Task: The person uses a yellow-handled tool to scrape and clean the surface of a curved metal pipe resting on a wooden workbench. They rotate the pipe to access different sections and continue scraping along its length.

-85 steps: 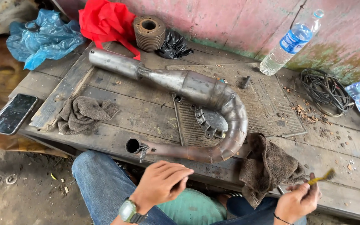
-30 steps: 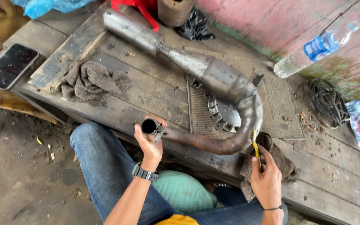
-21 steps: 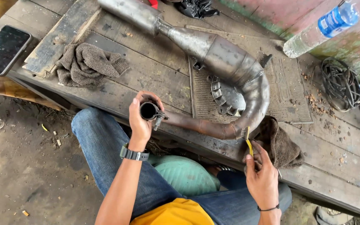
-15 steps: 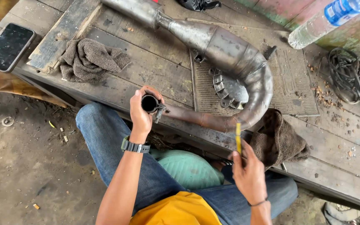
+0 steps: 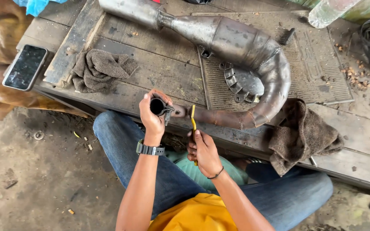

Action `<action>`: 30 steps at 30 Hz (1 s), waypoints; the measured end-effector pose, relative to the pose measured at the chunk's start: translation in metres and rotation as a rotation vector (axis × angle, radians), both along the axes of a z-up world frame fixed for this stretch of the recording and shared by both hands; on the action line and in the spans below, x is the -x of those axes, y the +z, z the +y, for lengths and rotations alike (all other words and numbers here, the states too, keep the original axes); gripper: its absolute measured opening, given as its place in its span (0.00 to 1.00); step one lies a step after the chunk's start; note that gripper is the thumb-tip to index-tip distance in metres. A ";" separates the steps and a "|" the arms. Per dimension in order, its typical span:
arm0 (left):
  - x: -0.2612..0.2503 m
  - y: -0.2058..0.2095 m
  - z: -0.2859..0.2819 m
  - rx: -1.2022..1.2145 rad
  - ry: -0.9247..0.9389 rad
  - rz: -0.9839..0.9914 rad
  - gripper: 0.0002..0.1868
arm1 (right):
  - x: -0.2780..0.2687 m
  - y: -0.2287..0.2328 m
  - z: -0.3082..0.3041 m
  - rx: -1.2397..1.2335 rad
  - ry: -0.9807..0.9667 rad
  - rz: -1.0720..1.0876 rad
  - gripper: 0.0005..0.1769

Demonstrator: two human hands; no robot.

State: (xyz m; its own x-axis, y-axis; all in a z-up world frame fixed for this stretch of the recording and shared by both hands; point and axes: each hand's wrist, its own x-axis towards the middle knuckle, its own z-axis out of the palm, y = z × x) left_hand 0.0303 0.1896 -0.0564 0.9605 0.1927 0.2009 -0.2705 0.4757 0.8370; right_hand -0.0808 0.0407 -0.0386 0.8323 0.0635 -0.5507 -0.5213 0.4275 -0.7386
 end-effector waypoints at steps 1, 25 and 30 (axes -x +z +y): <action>0.000 0.001 -0.001 -0.010 -0.003 0.004 0.30 | -0.001 0.003 0.003 -0.010 -0.003 0.004 0.21; 0.002 0.008 -0.011 0.048 0.046 -0.002 0.28 | -0.025 0.004 0.004 -0.041 0.077 -0.006 0.18; 0.002 0.008 -0.010 0.063 0.050 0.000 0.30 | 0.007 -0.003 -0.006 0.043 0.093 0.041 0.19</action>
